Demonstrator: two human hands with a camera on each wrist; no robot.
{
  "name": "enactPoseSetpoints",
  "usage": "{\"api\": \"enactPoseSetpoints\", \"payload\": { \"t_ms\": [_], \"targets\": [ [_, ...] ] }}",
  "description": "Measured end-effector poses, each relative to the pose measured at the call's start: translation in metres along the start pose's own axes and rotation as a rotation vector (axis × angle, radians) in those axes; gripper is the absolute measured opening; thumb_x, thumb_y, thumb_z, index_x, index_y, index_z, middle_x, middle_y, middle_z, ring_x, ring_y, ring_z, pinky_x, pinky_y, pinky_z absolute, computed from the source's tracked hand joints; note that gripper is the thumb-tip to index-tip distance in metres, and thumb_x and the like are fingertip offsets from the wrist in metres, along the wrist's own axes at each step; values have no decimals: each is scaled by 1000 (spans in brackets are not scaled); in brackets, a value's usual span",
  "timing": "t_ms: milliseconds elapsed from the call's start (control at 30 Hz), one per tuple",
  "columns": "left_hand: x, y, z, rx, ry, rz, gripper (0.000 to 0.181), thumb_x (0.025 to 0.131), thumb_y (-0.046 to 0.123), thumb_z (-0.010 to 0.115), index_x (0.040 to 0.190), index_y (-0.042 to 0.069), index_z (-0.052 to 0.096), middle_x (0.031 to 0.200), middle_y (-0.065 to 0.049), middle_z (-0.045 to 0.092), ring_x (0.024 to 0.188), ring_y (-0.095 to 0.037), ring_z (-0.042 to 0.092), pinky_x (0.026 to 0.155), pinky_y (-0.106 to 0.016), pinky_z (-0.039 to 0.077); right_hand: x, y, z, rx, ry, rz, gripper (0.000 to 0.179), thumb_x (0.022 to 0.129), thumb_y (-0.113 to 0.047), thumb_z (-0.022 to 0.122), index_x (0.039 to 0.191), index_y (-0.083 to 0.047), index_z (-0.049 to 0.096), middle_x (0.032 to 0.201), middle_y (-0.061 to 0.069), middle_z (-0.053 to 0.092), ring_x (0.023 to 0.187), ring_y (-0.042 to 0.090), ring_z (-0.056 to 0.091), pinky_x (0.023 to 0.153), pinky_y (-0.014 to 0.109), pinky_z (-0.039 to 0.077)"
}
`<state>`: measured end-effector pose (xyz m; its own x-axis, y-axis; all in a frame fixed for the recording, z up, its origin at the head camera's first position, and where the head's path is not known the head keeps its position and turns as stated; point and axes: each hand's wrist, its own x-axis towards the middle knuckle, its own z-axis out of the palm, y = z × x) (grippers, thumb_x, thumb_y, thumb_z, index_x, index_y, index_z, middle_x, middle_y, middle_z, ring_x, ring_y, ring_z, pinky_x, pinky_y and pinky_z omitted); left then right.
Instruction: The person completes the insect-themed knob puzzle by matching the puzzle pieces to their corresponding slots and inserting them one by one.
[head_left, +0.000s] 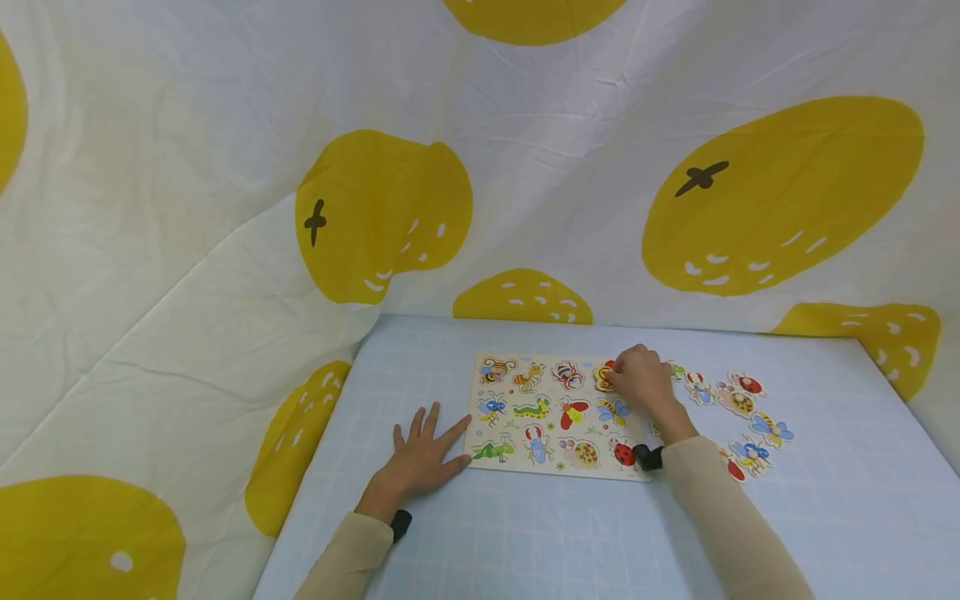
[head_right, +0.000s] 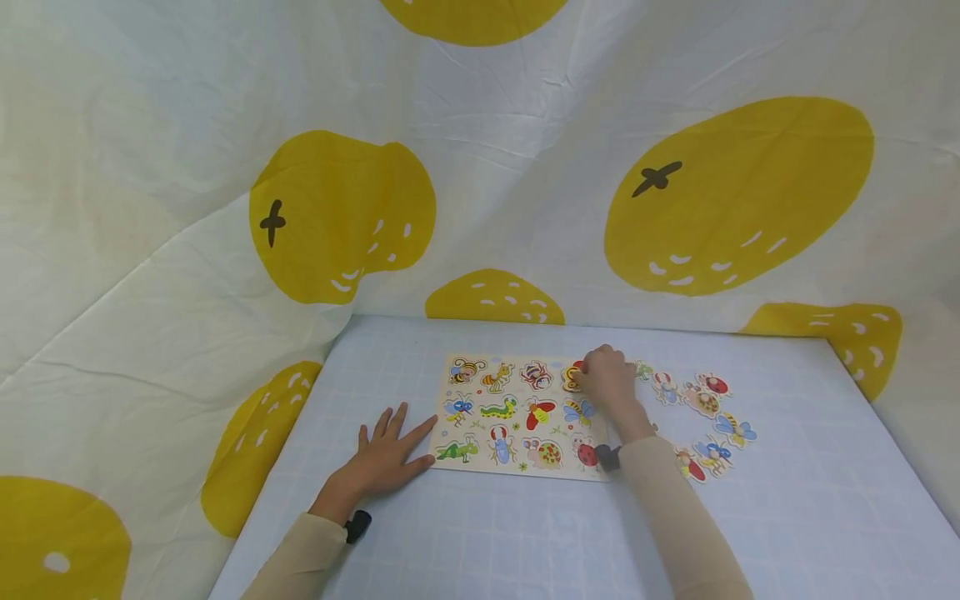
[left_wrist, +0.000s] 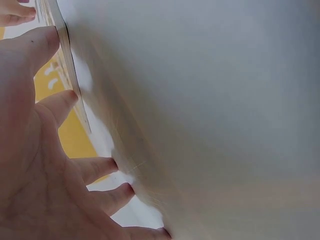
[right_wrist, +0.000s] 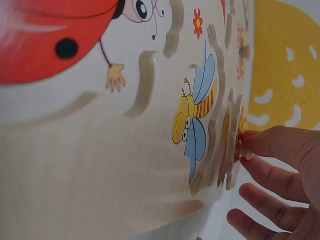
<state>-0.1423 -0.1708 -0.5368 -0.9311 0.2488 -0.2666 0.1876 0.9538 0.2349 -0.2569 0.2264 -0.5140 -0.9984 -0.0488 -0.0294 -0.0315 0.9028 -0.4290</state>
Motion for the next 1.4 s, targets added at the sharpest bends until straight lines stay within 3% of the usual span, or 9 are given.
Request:
{"api": "enactPoseSetpoints", "payload": {
  "t_ms": [400, 733, 1400],
  "targets": [
    [2, -1, 1, 0, -2, -1, 69, 95, 64, 51, 157, 42, 30, 165, -19, 10, 149, -47, 5, 107, -76, 5, 6, -2, 8, 1, -22, 6, 24, 91, -24, 72, 93, 0, 74, 104, 18, 59, 94, 36, 52, 86, 64, 38],
    [3, -1, 3, 8, 3, -6, 69, 95, 64, 52, 157, 42, 30, 165, -18, 10, 149, -46, 4, 108, -76, 5, 5, -3, 9, -6, -21, 23, 22, 91, -23, 72, 92, 0, 74, 104, 17, 59, 94, 36, 50, 87, 62, 37],
    [1, 0, 0, 3, -3, -6, 69, 96, 64, 51, 157, 42, 28, 166, -18, 8, 149, -46, 3, 108, -76, 4, 6, -6, 8, -37, -23, 27, 22, 91, -22, 71, 84, -1, 73, 103, 19, 58, 94, 38, 50, 89, 68, 36]
  ]
}}
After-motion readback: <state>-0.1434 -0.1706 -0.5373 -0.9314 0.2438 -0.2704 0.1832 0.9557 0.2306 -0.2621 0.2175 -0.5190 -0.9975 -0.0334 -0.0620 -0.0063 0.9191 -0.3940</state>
